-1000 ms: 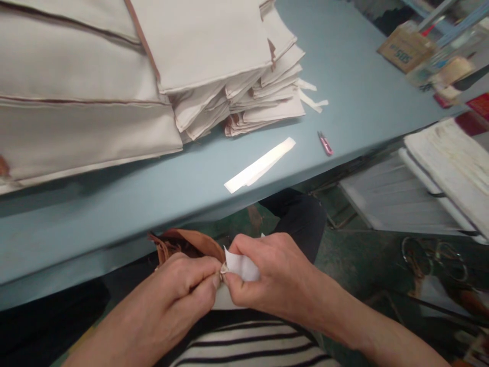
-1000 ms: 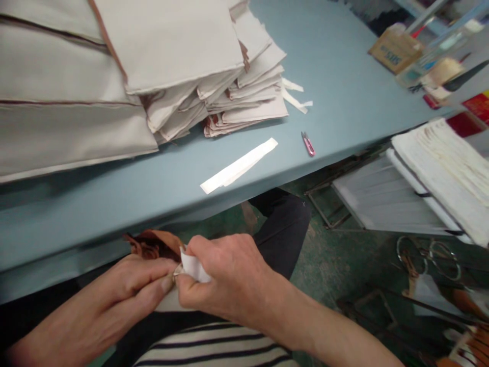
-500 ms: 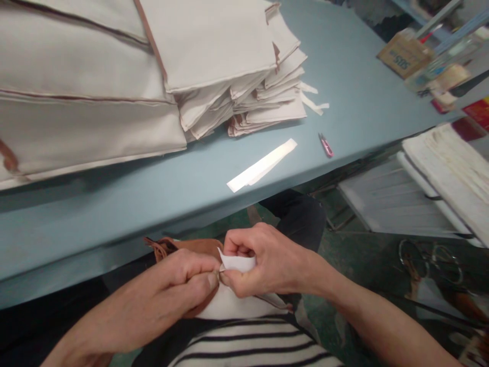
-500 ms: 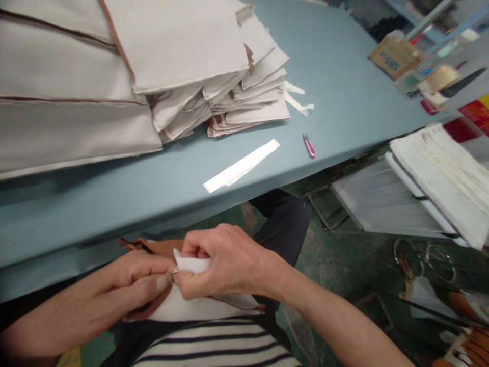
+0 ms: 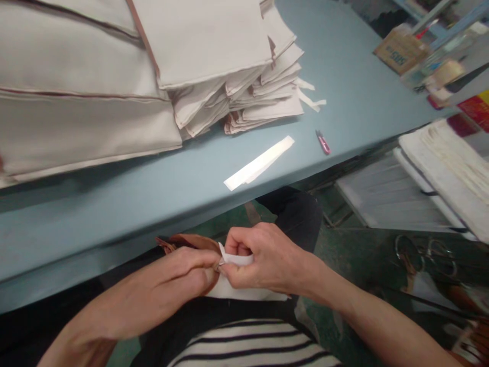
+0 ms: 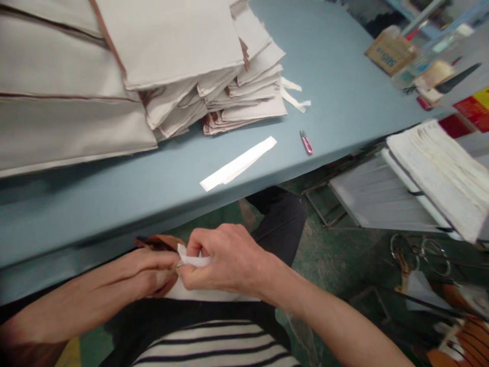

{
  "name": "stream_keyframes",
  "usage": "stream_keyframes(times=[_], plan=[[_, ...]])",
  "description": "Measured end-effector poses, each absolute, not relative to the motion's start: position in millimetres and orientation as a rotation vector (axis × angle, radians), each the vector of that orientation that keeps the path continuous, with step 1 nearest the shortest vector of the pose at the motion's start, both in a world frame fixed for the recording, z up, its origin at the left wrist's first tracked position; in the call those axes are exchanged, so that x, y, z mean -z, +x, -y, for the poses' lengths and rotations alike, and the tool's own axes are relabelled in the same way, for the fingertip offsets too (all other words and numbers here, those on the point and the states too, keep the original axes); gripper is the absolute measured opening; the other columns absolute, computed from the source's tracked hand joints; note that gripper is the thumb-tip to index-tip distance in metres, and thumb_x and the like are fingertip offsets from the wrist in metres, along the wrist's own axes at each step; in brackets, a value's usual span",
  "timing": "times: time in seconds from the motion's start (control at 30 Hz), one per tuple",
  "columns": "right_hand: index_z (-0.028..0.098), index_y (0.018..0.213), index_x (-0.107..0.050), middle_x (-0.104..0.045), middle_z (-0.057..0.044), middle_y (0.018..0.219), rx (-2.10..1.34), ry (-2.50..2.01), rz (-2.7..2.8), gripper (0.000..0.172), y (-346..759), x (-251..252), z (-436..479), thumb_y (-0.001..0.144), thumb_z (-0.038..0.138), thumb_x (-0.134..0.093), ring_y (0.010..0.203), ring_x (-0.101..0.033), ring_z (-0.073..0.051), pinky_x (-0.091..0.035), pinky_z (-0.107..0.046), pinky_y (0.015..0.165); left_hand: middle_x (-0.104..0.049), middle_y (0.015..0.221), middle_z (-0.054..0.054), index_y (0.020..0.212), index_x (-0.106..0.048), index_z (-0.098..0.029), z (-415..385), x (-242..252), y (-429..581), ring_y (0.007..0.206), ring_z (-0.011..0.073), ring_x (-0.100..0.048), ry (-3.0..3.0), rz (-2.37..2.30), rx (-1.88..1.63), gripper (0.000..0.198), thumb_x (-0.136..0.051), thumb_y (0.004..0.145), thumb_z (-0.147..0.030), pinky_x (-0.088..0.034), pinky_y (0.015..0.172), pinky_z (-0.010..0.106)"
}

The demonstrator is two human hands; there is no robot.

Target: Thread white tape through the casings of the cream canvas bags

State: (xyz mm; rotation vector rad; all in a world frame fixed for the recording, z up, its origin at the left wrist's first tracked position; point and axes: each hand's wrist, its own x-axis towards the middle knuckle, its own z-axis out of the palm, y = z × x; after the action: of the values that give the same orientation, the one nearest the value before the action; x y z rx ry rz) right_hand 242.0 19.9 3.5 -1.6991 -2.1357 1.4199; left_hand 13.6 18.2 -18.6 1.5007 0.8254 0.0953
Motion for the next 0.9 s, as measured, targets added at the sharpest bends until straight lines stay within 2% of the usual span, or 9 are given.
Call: stream_keyframes(times=[0.1,0.17,0.23,0.3,0.37,0.43,0.63,0.83,0.9], plan=[[0.020,0.083,-0.070,-0.063,0.006,0.070,-1.633,-1.651,1.975,0.017,248,3,-24,0.082,0.032,-0.081,0.064,-0.054,-0.011,-0.034,-0.024,0.061,-0.058,0.084,-0.003,0.094,-0.071,-0.022,-12,22,18,0.073,0.0145,-0.051,1.345,-0.837,-0.099,0.029,-0.056,0.104,-0.045,-0.044,0.063,0.022],[0.019,0.085,-0.070,-0.063,0.004,0.073,-1.767,-1.586,1.861,0.020,251,7,-25,0.085,0.037,-0.080,0.067,-0.055,-0.012,-0.035,-0.023,0.058,-0.045,0.076,-0.005,0.083,-0.063,-0.021,-7,27,22,0.066,0.0130,-0.038,1.275,-0.868,-0.124,0.035,-0.058,0.103,-0.049,-0.033,0.057,0.023],[0.019,0.084,-0.068,-0.062,0.004,0.073,-1.852,-1.546,1.753,0.024,252,11,-26,0.086,0.040,-0.080,0.067,-0.053,-0.012,-0.034,-0.023,0.056,-0.039,0.072,-0.006,0.072,-0.053,-0.021,-5,30,26,0.065,0.0126,-0.033,1.268,-0.922,-0.191,0.043,-0.059,0.102,-0.051,-0.029,0.056,0.024],[0.018,0.081,-0.065,-0.061,0.004,0.072,-1.918,-1.516,1.650,0.033,254,16,-27,0.086,0.047,-0.082,0.066,-0.050,-0.012,-0.033,-0.022,0.055,-0.047,0.072,-0.004,0.070,-0.055,-0.020,-5,29,30,0.066,0.0131,-0.039,1.267,-0.946,-0.252,0.045,-0.058,0.102,-0.052,-0.031,0.058,0.024],[0.019,0.079,-0.062,-0.057,0.005,0.070,-2.005,-1.465,1.545,0.046,254,24,-29,0.082,0.058,-0.086,0.063,-0.046,-0.011,-0.032,-0.022,0.053,-0.061,0.077,0.000,0.076,-0.066,-0.019,-6,27,33,0.069,0.0150,-0.049,1.253,-0.946,-0.292,0.041,-0.058,0.102,-0.050,-0.037,0.061,0.024],[0.019,0.077,-0.060,-0.051,0.007,0.065,-2.089,-1.384,1.461,0.055,253,32,-31,0.077,0.067,-0.087,0.059,-0.040,-0.010,-0.028,-0.022,0.050,-0.066,0.079,0.001,0.083,-0.075,-0.018,-6,26,36,0.069,0.0155,-0.051,1.243,-0.943,-0.316,0.037,-0.059,0.101,-0.047,-0.038,0.061,0.024],[0.020,0.072,-0.058,-0.046,0.008,0.063,-2.060,-1.253,1.482,0.064,248,46,-38,0.073,0.077,-0.086,0.058,-0.034,-0.009,-0.024,-0.024,0.050,-0.053,0.066,-0.002,0.073,-0.077,-0.016,4,34,43,0.061,0.0117,-0.043,1.151,-0.938,-0.419,0.035,-0.064,0.094,-0.040,-0.034,0.057,0.022],[0.021,0.073,-0.054,-0.046,0.005,0.068,-1.967,-1.111,1.657,0.065,257,34,-37,0.098,0.082,-0.053,0.063,-0.039,-0.012,-0.030,-0.027,0.057,-0.054,0.065,-0.003,0.069,-0.069,-0.016,11,32,42,0.061,0.0112,-0.043,1.137,-0.901,-0.456,0.039,-0.063,0.097,-0.043,-0.036,0.058,0.021],[0.020,0.075,-0.058,-0.048,0.005,0.068,-1.919,-1.158,1.725,0.058,260,29,-36,0.096,0.075,-0.062,0.064,-0.041,-0.012,-0.030,-0.026,0.057,-0.050,0.064,-0.004,0.070,-0.068,-0.016,11,31,41,0.059,0.0108,-0.040,1.195,-0.922,-0.451,0.042,-0.059,0.101,-0.043,-0.033,0.055,0.021]])
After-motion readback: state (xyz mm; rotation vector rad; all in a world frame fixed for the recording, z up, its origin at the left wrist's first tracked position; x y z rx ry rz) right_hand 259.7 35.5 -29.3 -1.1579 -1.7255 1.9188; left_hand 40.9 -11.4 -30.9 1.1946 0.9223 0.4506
